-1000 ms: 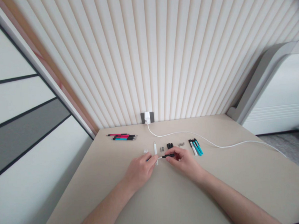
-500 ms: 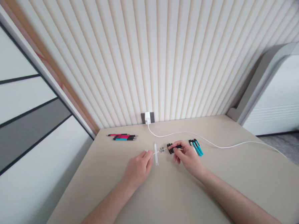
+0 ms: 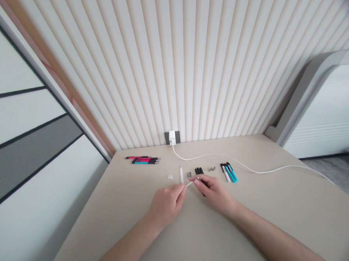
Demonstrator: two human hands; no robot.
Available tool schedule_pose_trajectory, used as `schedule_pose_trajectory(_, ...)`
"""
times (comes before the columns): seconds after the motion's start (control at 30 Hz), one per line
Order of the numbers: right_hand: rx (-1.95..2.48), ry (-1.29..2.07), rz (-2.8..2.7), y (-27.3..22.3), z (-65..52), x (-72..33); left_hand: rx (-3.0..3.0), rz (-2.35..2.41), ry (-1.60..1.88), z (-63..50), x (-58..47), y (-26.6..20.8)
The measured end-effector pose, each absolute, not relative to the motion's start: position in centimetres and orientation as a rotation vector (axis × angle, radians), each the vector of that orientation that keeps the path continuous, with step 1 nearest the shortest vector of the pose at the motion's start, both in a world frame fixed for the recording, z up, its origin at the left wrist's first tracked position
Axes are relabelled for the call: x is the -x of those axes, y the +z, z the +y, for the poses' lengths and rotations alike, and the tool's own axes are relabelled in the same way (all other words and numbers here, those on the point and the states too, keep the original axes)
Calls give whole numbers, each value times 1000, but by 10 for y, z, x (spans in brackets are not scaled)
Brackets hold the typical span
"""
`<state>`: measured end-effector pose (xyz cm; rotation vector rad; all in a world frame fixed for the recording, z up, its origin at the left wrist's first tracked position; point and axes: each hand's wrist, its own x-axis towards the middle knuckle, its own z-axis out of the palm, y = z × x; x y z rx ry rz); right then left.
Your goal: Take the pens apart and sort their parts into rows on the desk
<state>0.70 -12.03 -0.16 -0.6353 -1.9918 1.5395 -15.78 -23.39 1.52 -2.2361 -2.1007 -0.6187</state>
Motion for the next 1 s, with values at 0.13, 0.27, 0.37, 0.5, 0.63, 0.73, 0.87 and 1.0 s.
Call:
schedule_pose_trajectory(0.13, 655, 1503, -1932, -1, -118, -9, 2263, -2104, -595, -234, 157, 14)
schedule_pose_trajectory(0.27, 735, 1451, -1778, 1, -110, -12, 2286, -2068, -584, -234, 159, 14)
schedule_pose_trajectory(0.37, 749, 1442, -1751, 2, -104, -14, 2301, -2028, -625, -234, 160, 13)
schedule_pose_trajectory(0.5, 775, 1422, -1831, 1, -105, -13, 2301, -1984, -703, -236, 162, 12)
schedule_pose_trajectory(0.63, 715, 1439, -1935, 0, -112, -11, 2351, -1947, -721, -237, 162, 11)
schedule_pose_trajectory(0.73, 681, 1460, -1969, 2, -116, -10, 2371, -1900, -710, -237, 160, 10)
schedule_pose_trajectory(0.87, 690, 1462, -1963, 1, -117, -9, 2361, -1860, -675, -236, 159, 8)
schedule_pose_trajectory(1.0, 757, 1420, -1873, 0, -109, -11, 2297, -1879, -631, -235, 160, 7)
